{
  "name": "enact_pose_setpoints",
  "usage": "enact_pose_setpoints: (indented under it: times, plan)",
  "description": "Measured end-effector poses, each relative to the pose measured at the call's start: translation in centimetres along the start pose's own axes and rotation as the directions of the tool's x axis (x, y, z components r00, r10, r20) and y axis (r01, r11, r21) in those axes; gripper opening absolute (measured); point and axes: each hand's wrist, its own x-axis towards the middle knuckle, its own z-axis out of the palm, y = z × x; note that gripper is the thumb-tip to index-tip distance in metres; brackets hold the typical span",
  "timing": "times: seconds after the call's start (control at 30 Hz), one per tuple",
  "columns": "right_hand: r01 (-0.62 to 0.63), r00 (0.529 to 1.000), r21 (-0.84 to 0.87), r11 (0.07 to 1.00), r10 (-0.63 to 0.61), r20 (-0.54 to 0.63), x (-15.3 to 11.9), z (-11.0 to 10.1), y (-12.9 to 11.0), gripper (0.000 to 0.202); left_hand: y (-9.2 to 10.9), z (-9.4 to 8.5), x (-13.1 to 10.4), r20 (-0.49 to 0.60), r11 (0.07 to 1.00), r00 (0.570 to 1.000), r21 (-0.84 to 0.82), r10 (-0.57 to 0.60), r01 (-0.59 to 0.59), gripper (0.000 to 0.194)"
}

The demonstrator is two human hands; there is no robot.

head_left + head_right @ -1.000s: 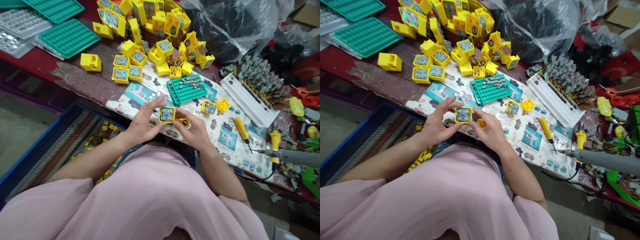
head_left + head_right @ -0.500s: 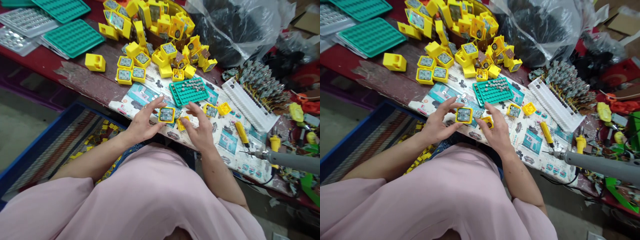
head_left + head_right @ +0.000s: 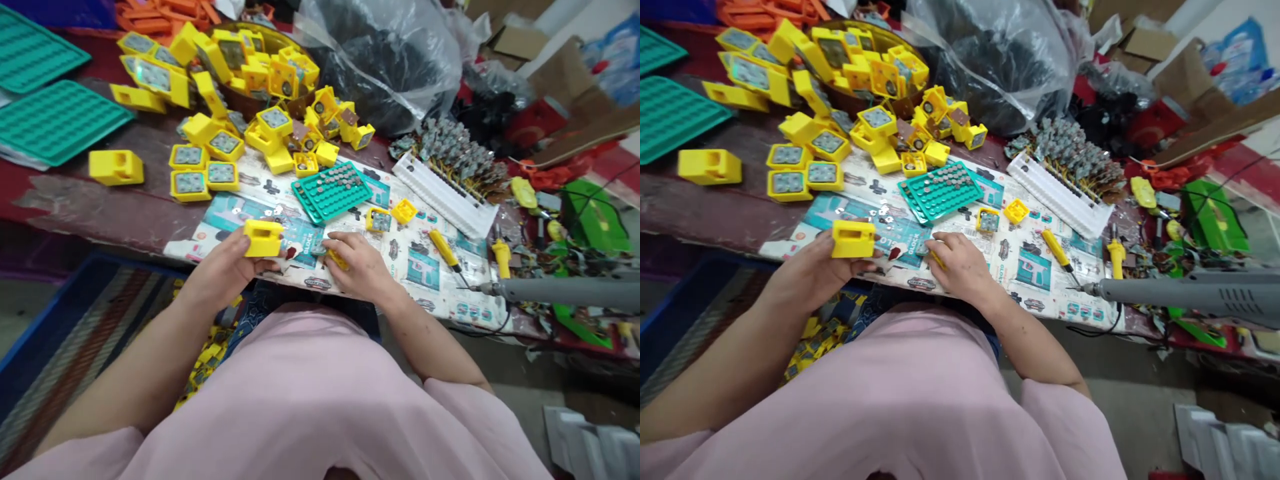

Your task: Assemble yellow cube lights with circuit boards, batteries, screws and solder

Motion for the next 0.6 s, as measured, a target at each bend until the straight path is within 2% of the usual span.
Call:
enact_pose_setpoints:
  times: [0.17, 0.3, 0.47, 0.6]
  plan:
    - [-0.145, 0.983, -0.006, 0.989, 0.143, -0.112, -1.0, -1.9, 3.0, 0.029, -0.2, -0.2, 0.1, -0.018, 0.995, 0.998, 0.077, -0.063, 0.064, 0.027]
    - [-0.153, 0.987, -0.083, 0.985, 0.147, -0.072, -1.0, -2.9, 5.6, 0.03, -0.1, 0.1, 0.2, -0.054, 0.988, 0.994, 0.122, -0.091, 0.097, 0.027]
    - [-0.214, 0.977, -0.199, 0.956, 0.213, -0.024, -1.1, -4.5, 9.2, 0.04, 0.0, 0.4, 0.5, 0.031, 0.991, 0.996, 0.106, -0.082, 0.078, 0.029]
    - [-0.144, 0.988, -0.169, 0.975, 0.15, 0.022, -0.4, -6.2, 9.9, 0.049, 0.1, 0.5, 0.7, 0.026, 0.997, 0.997, 0.001, -0.073, 0.073, 0.031]
